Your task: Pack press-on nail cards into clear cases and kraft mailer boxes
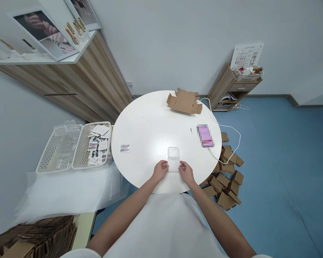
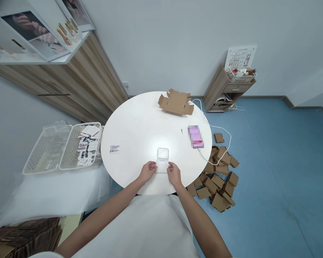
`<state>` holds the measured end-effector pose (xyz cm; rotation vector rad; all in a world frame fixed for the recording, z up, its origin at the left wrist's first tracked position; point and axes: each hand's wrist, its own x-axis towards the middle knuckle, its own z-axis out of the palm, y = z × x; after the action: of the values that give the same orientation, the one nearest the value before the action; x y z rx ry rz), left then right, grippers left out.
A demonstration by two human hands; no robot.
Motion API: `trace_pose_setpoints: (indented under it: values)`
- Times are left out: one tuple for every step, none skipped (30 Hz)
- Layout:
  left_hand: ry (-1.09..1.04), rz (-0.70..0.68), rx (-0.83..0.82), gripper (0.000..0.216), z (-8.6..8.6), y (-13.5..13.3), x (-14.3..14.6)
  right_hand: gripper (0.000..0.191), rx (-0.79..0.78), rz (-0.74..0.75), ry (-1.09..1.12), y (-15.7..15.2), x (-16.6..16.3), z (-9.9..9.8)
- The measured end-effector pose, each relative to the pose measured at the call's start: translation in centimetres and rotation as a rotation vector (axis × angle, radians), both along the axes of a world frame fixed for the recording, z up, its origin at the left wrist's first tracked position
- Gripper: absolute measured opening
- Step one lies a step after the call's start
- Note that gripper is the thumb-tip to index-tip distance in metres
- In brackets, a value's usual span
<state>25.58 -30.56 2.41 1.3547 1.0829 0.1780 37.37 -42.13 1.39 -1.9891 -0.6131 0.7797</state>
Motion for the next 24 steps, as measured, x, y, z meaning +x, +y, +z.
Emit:
trace_pose_setpoints:
  values:
    - [0.014,-0.009,0.023,0.027,-0.3,-0.1,0.3,0.036,-0.004,-0.002,-0.016,0.0,0.1,-0.3]
    - [0.03,-0.011,0.048,0.028,-0.5,-0.1,0.5,0.037,-0.016,0.001,-0.03,0.0,0.2,-0.5]
    - [0.053,-0.008,0.075,0.029,-0.6,-0.2,0.6,0.039,-0.035,0.008,-0.042,0.0,0.3,-0.6]
    - [0.082,-0.001,0.104,0.03,-0.7,-0.3,0.7,0.041,-0.055,0.016,-0.055,0.0,0.2,-0.7]
    - [0.113,0.004,0.129,0.032,-0.7,-0.4,0.6,0.043,-0.071,0.022,-0.067,-0.1,0.2,-0.7]
    - [0.142,0.005,0.147,0.034,-0.8,-0.5,0.5,0.045,-0.083,0.027,-0.075,-0.2,0.1,-0.7]
    - [0.163,0.003,0.154,0.037,-0.8,-0.7,0.3,0.047,-0.092,0.028,-0.077,-0.4,0.0,-0.7]
    - [0.171,-0.001,0.148,0.04,-0.8,-0.9,0.1,0.048,-0.101,0.029,-0.072,-0.6,-0.1,-0.7]
    - [0.168,-0.006,0.13,0.042,-0.8,-1.2,-0.1,0.048,-0.11,0.034,-0.059,-0.8,-0.2,-0.7]
    - [0.157,-0.01,0.106,0.045,-0.8,-1.4,-0.3,0.047,-0.118,0.044,-0.042,-1.0,-0.2,-0.6]
    - [0.141,-0.015,0.082,0.046,-0.8,-1.7,-0.4,0.046,-0.123,0.058,-0.025,-1.1,-0.3,-0.6]
    - [0.127,-0.017,0.066,0.046,-0.8,-1.9,-0.4,0.045,-0.122,0.076,-0.01,-1.0,-0.3,-0.6]
    - [0.116,-0.015,0.06,0.046,-0.8,-2.0,-0.4,0.043,-0.115,0.095,0.002,-0.8,-0.3,-0.6]
    - [0.109,-0.008,0.062,0.045,-0.7,-2.0,-0.2,0.043,-0.101,0.11,0.01,-0.5,-0.2,-0.6]
    - [0.107,0.005,0.07,0.046,-0.7,-1.9,0.0,0.042,-0.086,0.122,0.015,0.0,-0.1,-0.6]
    - [0.108,0.021,0.079,0.047,-0.6,-1.7,0.3,0.042,-0.072,0.131,0.018,0.6,0.1,-0.6]
    - [0.111,0.04,0.089,0.049,-0.5,-1.3,0.7,0.042,-0.061,0.142,0.02,1.3,0.3,-0.6]
    - [0.114,0.057,0.097,0.051,-0.4,-0.9,1.0,0.041,-0.055,0.156,0.024,2.0,0.6,-0.6]
    - [0.118,0.069,0.105,0.052,-0.3,-0.4,1.3,0.04,-0.052,0.172,0.028,2.7,0.9,-0.5]
    - [0.123,0.079,0.113,0.052,-0.3,0.0,1.5,0.039,-0.052,0.188,0.032,3.3,1.1,-0.5]
    - [0.129,0.087,0.119,0.052,-0.2,0.4,1.7,0.038,-0.053,0.202,0.035,3.8,1.4,-0.5]
    - [0.133,0.093,0.123,0.052,-0.2,0.7,1.9,0.039,-0.056,0.214,0.036,4.1,1.6,-0.5]
    - [0.137,0.1,0.126,0.053,-0.3,0.9,2.0,0.04,-0.059,0.223,0.036,4.3,1.7,-0.5]
    - [0.14,0.104,0.128,0.053,-0.3,1.0,2.0,0.043,-0.063,0.231,0.035,4.4,1.8,-0.5]
